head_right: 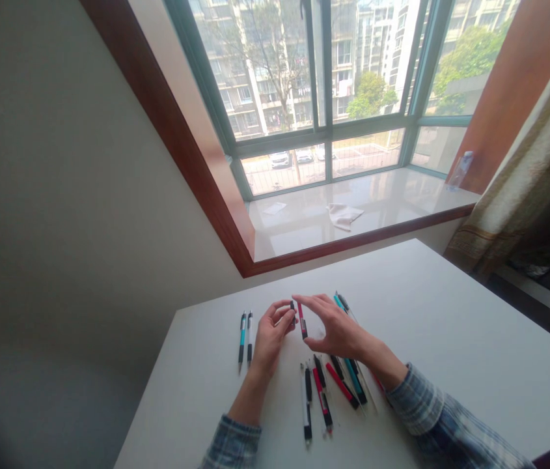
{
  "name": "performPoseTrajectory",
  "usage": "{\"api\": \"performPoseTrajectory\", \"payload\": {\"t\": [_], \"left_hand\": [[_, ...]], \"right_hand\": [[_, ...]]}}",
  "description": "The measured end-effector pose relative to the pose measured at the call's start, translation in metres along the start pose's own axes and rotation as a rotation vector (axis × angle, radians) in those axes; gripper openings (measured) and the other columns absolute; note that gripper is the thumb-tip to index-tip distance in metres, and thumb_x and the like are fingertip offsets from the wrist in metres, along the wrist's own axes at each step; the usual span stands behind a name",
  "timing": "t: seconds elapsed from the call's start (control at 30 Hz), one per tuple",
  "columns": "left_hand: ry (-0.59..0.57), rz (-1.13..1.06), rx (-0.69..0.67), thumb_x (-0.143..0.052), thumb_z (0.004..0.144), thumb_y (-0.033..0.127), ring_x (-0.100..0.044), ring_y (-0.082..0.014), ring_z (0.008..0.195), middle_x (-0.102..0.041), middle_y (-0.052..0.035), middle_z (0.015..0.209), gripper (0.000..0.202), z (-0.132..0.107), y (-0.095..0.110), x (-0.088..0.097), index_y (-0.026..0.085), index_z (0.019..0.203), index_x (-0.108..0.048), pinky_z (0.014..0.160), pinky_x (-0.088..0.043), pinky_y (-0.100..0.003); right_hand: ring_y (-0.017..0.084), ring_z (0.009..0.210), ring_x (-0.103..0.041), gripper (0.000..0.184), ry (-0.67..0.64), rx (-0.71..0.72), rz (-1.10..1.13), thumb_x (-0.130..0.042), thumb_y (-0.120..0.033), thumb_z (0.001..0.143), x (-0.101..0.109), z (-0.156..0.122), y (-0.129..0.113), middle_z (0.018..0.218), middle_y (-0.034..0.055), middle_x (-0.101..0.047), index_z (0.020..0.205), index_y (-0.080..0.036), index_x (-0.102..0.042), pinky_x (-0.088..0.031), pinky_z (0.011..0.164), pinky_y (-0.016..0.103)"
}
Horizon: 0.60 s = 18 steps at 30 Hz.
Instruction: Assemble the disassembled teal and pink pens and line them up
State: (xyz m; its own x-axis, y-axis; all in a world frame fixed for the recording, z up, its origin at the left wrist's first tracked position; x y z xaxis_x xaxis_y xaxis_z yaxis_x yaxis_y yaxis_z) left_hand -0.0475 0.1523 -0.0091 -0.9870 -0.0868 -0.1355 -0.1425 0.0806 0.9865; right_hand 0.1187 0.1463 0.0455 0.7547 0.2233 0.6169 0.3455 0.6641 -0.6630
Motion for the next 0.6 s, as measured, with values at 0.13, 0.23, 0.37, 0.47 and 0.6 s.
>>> {"api": "performPoseTrajectory", "payload": {"t": [0.13, 0.23, 0.37, 0.47, 0.6], "left_hand": [[-0.012, -0.034, 0.000, -0.083, 0.075, 0.046, -0.071, -0.0208, 0.086, -0.076, -0.0115, 0.101, 0.047, 0.000, -0.002, -0.002, 0.017, 0.110, -0.070, 0.080, -0.055, -0.033], [-0.029, -0.042, 0.005, -0.082, 0.077, 0.045, -0.070, -0.0208, 0.086, -0.077, -0.0119, 0.101, 0.047, 0.001, -0.003, -0.002, 0.016, 0.112, -0.070, 0.081, -0.055, -0.033], [-0.055, -0.046, 0.014, -0.081, 0.079, 0.044, -0.070, -0.0215, 0.088, -0.077, -0.0126, 0.102, 0.048, 0.000, -0.002, -0.003, 0.015, 0.115, -0.071, 0.082, -0.054, -0.033], [-0.073, -0.042, 0.008, -0.081, 0.080, 0.042, -0.071, -0.0219, 0.092, -0.077, -0.0131, 0.107, 0.047, -0.001, 0.001, -0.004, 0.015, 0.118, -0.072, 0.085, -0.052, -0.034], [-0.021, -0.002, -0.016, -0.083, 0.075, 0.039, -0.071, -0.0228, 0.092, -0.078, -0.0125, 0.104, 0.042, 0.000, 0.006, 0.000, 0.015, 0.110, -0.076, 0.084, -0.052, -0.033]], "right_hand": [[0.027, 0.134, -0.048, 0.095, -0.005, 0.017, 0.036, -0.071, -0.010, 0.075, -0.007, -0.001, -0.004, 0.150, 0.0059, -0.053, 0.158, -0.032, -0.030, -0.045, 0.113, 0.045], [0.027, 0.136, -0.048, 0.093, 0.011, 0.029, 0.045, -0.070, -0.009, 0.076, -0.008, 0.000, -0.002, 0.151, 0.0067, -0.051, 0.158, -0.031, -0.030, -0.044, 0.114, 0.047], [0.029, 0.137, -0.047, 0.091, 0.002, 0.027, 0.038, -0.070, -0.010, 0.077, -0.009, 0.001, -0.002, 0.151, 0.0073, -0.052, 0.158, -0.032, -0.032, -0.043, 0.114, 0.049], [0.029, 0.138, -0.047, 0.092, -0.014, 0.010, 0.021, -0.071, -0.012, 0.079, -0.009, 0.001, -0.003, 0.151, 0.0078, -0.052, 0.158, -0.033, -0.029, -0.044, 0.113, 0.050], [0.032, 0.141, -0.043, 0.096, 0.021, -0.026, -0.066, -0.081, -0.024, 0.078, -0.001, -0.001, 0.010, 0.156, 0.0107, -0.044, 0.159, -0.032, -0.028, -0.042, 0.114, 0.053]]}}
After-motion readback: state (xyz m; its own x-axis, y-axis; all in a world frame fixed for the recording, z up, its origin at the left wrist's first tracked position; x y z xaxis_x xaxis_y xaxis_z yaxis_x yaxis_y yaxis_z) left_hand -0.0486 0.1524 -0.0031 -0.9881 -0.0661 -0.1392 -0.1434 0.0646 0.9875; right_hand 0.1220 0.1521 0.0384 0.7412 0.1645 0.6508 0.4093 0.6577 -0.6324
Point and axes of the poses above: each hand's wrist, its own z-axis towards the middle knuckle, its own x-axis out of the back of the hand, y = z × x, the point moved 6 cm from there along z, towards the middle knuckle
